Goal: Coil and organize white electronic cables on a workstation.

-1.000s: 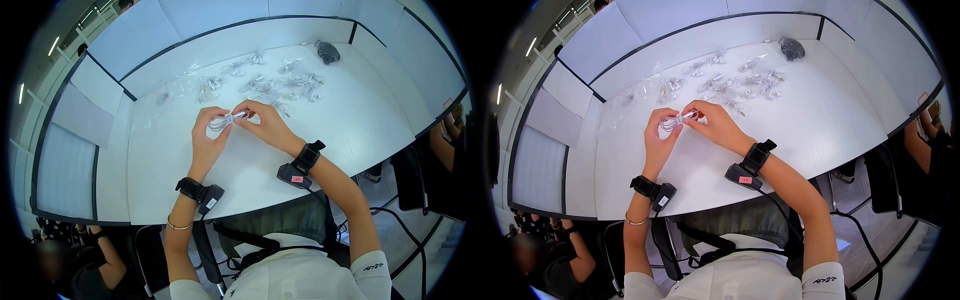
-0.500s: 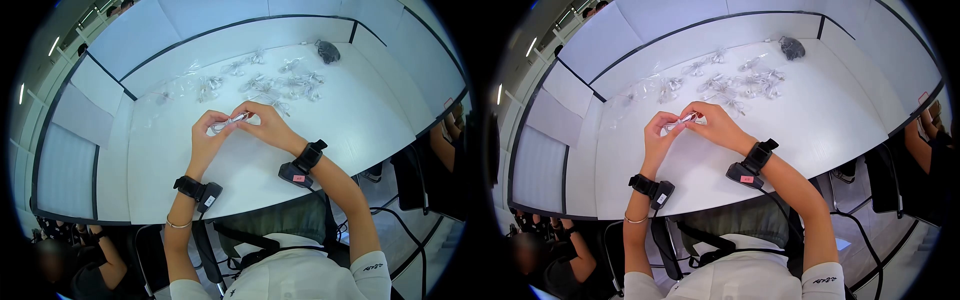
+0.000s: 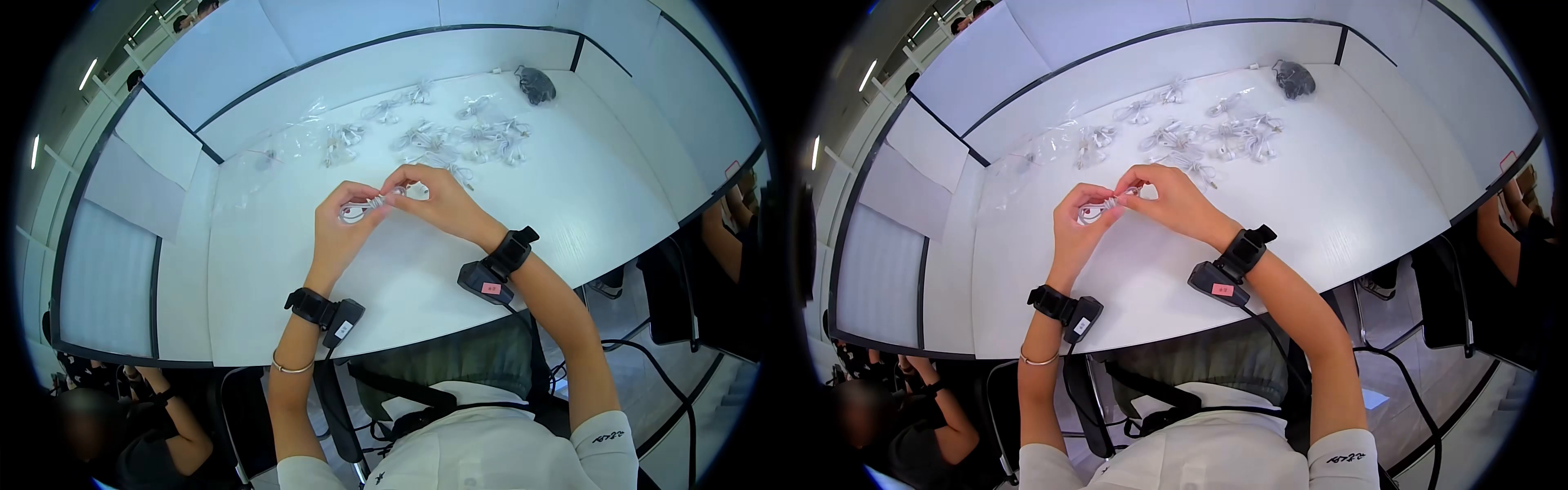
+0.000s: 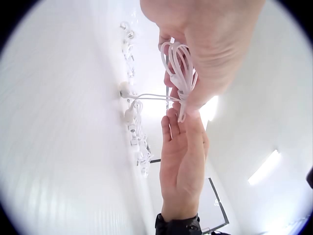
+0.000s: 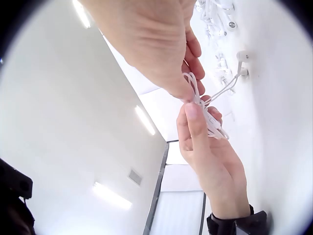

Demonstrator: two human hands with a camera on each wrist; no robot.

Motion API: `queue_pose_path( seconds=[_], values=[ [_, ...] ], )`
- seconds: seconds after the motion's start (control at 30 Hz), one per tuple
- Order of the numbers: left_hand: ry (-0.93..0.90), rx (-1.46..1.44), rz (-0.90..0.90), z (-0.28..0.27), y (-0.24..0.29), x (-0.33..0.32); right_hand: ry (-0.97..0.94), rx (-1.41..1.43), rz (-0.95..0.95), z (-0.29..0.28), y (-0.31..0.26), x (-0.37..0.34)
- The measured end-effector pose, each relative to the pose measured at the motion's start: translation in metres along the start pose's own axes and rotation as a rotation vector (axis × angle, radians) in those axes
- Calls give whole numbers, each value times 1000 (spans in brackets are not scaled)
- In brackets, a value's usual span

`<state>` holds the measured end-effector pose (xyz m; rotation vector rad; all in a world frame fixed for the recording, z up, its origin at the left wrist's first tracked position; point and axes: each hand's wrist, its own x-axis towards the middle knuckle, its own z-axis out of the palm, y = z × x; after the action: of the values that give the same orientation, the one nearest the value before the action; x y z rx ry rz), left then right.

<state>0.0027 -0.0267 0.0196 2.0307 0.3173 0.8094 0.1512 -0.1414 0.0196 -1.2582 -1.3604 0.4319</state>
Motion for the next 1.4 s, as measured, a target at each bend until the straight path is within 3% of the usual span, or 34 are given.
queue_pose_path(
  seconds=[0.6, 1.4],
  values=[
    [9, 14, 49, 1, -1, 2, 14, -100, -46, 4, 4, 1],
    [9, -74, -14, -1, 3, 5, 83, -191, -73, 5, 0, 1]
  ],
)
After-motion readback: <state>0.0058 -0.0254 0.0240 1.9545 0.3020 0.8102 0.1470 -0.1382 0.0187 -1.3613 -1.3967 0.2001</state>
